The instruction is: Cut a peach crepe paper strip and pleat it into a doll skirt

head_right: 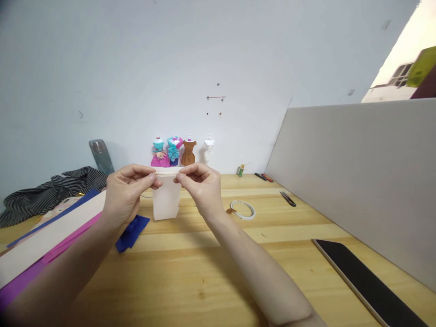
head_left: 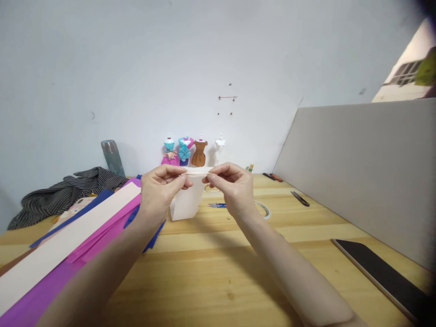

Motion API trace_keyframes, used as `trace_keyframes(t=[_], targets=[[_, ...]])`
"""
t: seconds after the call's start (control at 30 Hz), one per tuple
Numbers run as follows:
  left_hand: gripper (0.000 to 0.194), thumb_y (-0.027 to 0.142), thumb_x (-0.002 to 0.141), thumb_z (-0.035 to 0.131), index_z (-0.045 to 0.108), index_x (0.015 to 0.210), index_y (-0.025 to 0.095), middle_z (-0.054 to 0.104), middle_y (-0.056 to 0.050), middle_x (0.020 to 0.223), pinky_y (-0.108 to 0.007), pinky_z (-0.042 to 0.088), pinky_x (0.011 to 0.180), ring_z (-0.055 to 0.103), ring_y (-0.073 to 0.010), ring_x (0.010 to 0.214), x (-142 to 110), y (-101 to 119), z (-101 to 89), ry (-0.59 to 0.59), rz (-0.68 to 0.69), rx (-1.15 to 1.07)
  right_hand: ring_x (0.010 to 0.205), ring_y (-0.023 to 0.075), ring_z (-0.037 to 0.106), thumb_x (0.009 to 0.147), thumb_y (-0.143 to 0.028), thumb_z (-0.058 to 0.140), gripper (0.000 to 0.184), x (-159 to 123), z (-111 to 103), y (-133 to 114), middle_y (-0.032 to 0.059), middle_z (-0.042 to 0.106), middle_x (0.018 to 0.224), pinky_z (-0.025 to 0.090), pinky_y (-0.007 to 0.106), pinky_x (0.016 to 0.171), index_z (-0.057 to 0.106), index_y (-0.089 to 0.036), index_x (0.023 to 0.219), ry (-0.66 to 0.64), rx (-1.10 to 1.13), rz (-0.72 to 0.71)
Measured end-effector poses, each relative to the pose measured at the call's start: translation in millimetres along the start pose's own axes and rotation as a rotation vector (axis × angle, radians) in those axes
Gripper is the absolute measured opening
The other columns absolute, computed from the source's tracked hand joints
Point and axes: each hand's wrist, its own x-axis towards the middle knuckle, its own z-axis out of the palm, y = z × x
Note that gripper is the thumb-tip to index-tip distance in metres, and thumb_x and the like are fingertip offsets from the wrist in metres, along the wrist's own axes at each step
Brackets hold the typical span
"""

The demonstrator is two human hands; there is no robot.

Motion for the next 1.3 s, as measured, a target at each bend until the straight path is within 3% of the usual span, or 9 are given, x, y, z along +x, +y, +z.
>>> trace_keyframes(t=[0.47,1.03,1.3], targets=[[0.020,0.021,0.070,0.072,0.074,0.089,0.016,0.072,-0.001,0.066,-0.027,0.058,0.066,0.067,-0.0129,0.061,-4.8,-2.0,1.0,0.074,0.081,0.142,0.060,0.0137,0.065,0.068,-0.022,0.073,0.012,-1.2,3.4,2.1,-0.0006,0.068,0.067,0.055,0.028,0.058,0.069,-0.019,0.079,0.017,0.002,-0.098],[0.010,0.018,0.079,0.065,0.073,0.084,0.020,0.068,0.000,0.086,-0.023,0.059,0.064,0.065,-0.0097,0.068,-1.9,-18.5,-3.7,0.022,0.410,0.242,0.073,0.0142,0.063,0.080,-0.016,0.062,0.008,-4.0,1.6,13.7,0.0013,0.065,0.079,0.052,0.028,0.064,0.069,-0.020,0.081,0.065,-0.267,-0.340],[0.006,0.019,0.078,0.063,0.070,0.078,0.018,0.064,0.000,0.081,-0.021,0.057,0.057,0.062,-0.0075,0.059,-3.2,-13.3,0.6,0.044,0.371,0.238,0.069,0.0145,0.064,0.079,-0.019,0.062,0.003,-4.4,3.4,11.3,0.0002,0.065,0.072,0.052,0.028,0.062,0.063,-0.019,0.076,0.078,-0.315,-0.298]])
